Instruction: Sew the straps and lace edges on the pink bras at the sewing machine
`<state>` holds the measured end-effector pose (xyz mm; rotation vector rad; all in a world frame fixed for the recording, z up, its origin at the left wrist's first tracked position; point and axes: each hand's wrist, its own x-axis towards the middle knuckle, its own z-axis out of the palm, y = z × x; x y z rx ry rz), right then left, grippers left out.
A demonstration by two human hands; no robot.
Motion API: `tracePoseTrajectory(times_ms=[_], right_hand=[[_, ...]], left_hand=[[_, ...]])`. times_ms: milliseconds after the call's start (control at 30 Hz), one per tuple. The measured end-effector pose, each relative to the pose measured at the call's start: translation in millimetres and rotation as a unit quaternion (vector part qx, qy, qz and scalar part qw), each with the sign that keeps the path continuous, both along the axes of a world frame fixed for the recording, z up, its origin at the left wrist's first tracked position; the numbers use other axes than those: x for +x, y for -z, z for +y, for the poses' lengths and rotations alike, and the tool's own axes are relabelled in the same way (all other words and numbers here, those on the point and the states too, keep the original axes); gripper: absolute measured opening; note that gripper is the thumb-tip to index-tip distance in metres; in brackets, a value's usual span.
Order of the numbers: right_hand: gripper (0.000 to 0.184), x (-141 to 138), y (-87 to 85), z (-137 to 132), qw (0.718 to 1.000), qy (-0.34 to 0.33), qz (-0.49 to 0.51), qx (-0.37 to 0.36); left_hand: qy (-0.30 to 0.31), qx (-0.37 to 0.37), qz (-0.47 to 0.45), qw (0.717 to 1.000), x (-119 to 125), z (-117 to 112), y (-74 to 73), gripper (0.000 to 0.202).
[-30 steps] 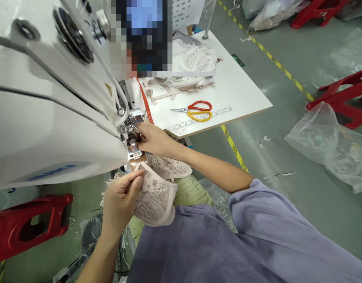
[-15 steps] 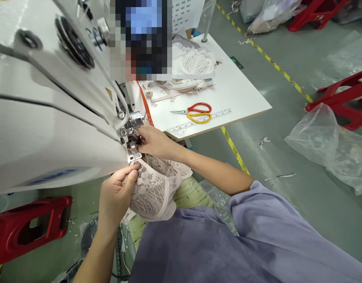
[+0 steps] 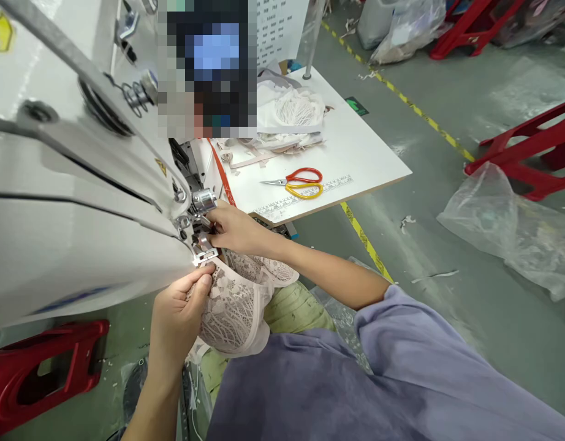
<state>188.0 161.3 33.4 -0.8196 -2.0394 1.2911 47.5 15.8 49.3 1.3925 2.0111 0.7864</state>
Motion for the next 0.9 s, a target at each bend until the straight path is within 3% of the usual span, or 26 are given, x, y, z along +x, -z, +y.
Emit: tracePoseTrajectory(times_ms=[100,333,567,667,900], right_hand=[[0.018,-1,-1.8,-1,1.0,0.02,-0.016,0.012],[0.022,-6,10.8,9,0.999,-0.006,-0.013,0.042],[0.016,-9,20.3,9,0.999,0.004,0.035,0.022],[0.012,-12,27.2,12,0.997,-0.009,0.056,0.047],[0.01,-17,38.3,13,0.993,0.013,0.067,0.093]], left_hand=[[-0.016,-0.001,0.023,1.0,3,0,0.4,0.043],[-0.016,0.004,0.037,0.999,2,2,1.9,0.04],[0.026,0.004,0.024,0.999,-7,1,2.7,0.035],[0.026,0.005,0.034,0.999,-7,-3,3.8,0.035],[0.046,0.073,0.096,0.992,-12,-12,10.1,0.029]])
